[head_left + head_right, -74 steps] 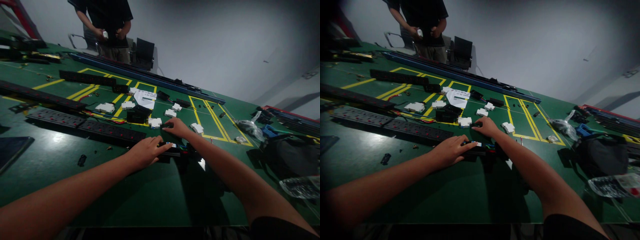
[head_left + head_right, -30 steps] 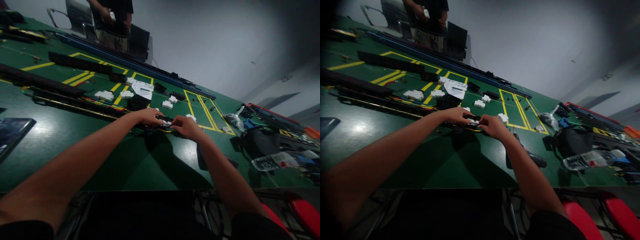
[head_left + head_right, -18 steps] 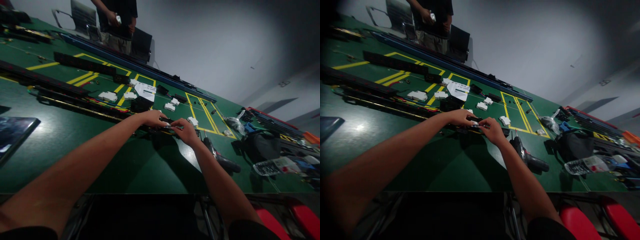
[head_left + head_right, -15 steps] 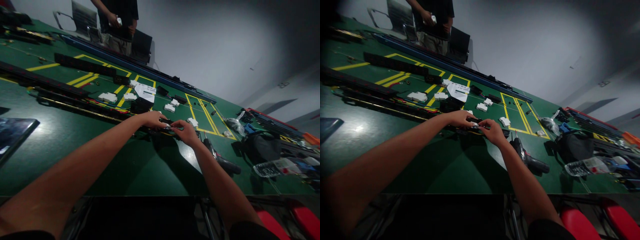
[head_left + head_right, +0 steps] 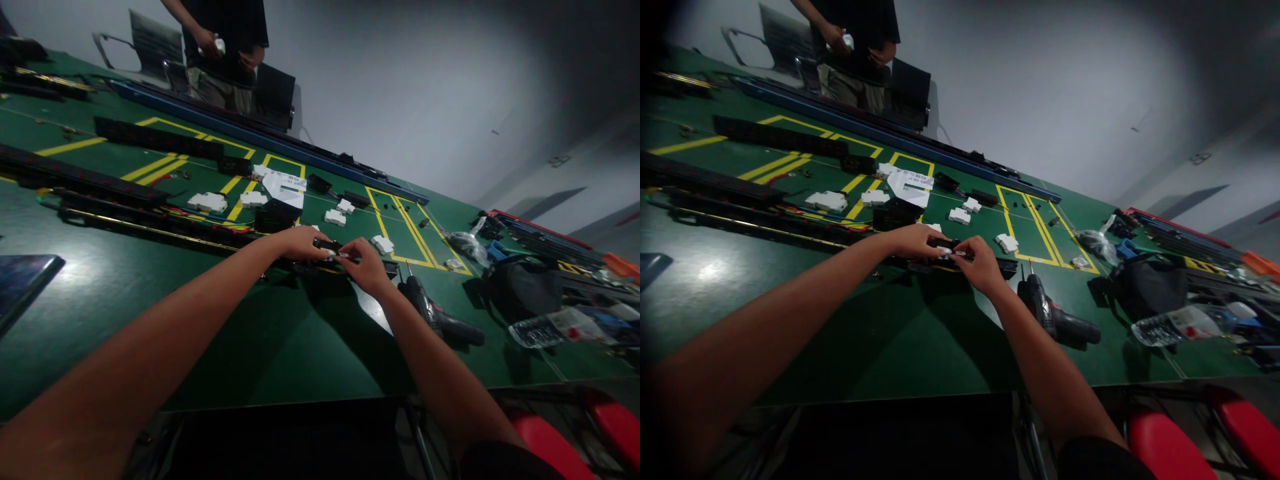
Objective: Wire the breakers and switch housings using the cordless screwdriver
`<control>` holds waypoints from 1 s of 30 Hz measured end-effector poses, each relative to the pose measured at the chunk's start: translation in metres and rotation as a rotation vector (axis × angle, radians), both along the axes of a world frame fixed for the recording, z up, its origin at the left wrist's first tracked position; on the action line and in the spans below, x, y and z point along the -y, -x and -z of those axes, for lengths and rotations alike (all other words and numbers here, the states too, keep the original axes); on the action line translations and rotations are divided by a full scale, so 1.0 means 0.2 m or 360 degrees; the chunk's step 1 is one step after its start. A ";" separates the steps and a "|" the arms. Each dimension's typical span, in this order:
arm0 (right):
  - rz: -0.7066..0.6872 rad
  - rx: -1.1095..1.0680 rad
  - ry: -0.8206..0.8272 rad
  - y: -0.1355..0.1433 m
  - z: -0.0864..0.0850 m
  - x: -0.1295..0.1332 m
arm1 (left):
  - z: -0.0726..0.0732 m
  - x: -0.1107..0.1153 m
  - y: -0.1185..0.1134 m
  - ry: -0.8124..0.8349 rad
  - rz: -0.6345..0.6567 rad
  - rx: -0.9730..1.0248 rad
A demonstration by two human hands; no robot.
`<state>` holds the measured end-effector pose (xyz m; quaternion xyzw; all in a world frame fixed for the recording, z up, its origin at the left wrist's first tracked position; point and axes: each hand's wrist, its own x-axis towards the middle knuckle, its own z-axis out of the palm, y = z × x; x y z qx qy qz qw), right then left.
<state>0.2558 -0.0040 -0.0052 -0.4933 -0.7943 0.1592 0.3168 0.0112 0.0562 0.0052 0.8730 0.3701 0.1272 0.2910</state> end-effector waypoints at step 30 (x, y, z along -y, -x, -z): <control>-0.0393 0.0495 0.0720 -0.09 -0.19 -0.20 | -0.06 0.11 -0.11 -0.0254 -0.0210 -0.0277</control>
